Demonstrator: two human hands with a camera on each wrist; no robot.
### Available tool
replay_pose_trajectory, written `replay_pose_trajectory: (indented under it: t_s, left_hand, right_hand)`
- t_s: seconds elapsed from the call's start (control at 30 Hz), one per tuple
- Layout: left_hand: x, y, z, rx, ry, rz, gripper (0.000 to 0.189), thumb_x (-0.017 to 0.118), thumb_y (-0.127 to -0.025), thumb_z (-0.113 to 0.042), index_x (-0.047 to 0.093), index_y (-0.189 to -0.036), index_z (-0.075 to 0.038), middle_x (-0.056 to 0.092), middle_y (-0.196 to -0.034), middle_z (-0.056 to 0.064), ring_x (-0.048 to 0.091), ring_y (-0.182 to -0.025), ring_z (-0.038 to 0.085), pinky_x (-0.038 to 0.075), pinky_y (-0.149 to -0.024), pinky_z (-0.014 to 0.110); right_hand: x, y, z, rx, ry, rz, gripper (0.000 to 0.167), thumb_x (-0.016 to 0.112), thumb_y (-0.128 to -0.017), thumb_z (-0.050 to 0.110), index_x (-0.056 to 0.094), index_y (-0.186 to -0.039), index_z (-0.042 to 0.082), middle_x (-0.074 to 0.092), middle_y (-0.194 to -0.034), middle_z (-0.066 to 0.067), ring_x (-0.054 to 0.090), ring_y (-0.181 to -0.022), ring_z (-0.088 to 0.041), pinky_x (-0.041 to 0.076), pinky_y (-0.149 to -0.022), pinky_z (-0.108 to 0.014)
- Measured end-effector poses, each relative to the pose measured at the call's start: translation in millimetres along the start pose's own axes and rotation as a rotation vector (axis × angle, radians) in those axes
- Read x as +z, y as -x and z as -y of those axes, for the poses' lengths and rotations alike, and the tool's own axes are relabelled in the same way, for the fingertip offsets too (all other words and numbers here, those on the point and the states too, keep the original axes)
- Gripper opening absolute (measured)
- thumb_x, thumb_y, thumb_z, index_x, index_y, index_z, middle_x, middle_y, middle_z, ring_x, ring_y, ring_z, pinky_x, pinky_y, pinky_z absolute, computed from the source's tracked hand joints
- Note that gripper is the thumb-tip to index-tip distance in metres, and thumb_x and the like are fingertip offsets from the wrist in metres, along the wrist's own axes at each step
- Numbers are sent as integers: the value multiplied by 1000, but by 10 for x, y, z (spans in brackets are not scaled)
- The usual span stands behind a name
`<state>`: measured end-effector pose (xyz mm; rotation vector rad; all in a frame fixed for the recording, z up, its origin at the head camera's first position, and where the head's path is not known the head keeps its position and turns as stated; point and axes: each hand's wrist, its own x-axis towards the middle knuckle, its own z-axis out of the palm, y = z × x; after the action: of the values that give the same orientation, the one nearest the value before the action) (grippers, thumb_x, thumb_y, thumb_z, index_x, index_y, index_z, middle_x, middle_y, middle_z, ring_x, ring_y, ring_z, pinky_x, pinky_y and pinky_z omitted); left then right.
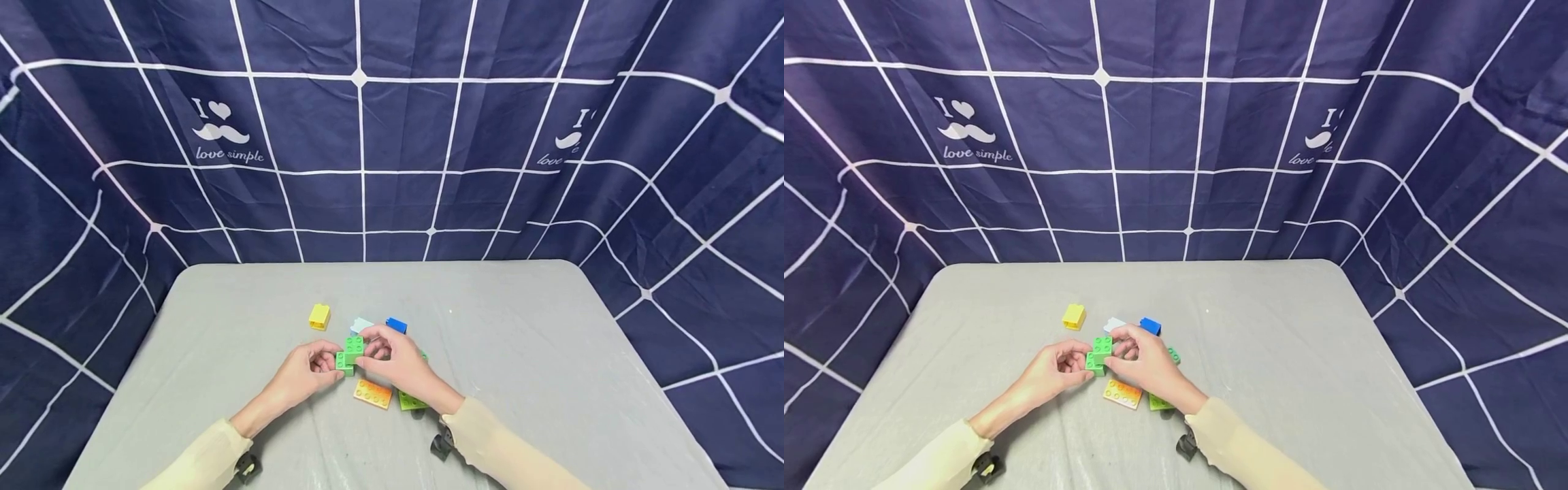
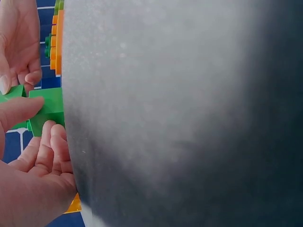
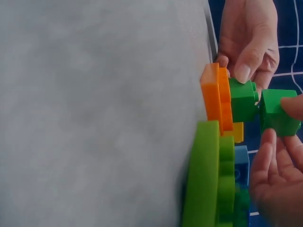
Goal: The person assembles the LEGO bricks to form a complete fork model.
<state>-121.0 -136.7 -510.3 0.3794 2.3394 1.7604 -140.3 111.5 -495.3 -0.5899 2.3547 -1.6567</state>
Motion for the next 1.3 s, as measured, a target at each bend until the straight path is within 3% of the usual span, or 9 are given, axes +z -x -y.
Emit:
replay_pose_trajectory:
  t_s: [0.33,0.67,0.83,1.07,1.3]
  left_hand:
    - [3,-13,24,12,-14,21,37,85,-88,1,70,-122,8,66,-89,3,61,-77,14,51,-69,23]
    - [-8,1,27,23,-75,-22,31,89,-89,-6,76,-117,-2,67,-97,5,60,-86,21,48,-73,27]
    - [-20,9,28,-3,-44,-10,29,86,-90,-6,77,-118,-4,71,-92,3,64,-82,18,50,-71,25]
    - [-33,8,32,12,-11,-4,28,87,-89,-4,77,-115,-4,72,-90,4,66,-81,17,51,-70,24]
    - [-55,19,41,15,-3,-3,28,87,-90,-4,78,-117,-4,75,-97,5,69,-87,19,55,-74,25]
  right_hand:
    - [46,-31,25,-9,55,-13,39,85,-97,19,72,-133,11,72,-108,2,67,-95,-16,55,-85,-30]
    - [97,-49,41,-29,75,15,39,86,-97,18,72,-132,11,72,-100,1,67,-85,-15,56,-77,-29]
    - [98,-38,79,-25,104,22,38,86,-97,20,73,-132,14,71,-95,5,66,-82,-14,56,-74,-29]
    - [106,-23,92,-52,144,26,38,87,-96,20,74,-131,19,69,-90,8,64,-76,-13,54,-69,-29]
    - [97,-14,113,-25,125,20,38,88,-95,20,75,-131,20,69,-88,9,64,-74,-14,53,-66,-28]
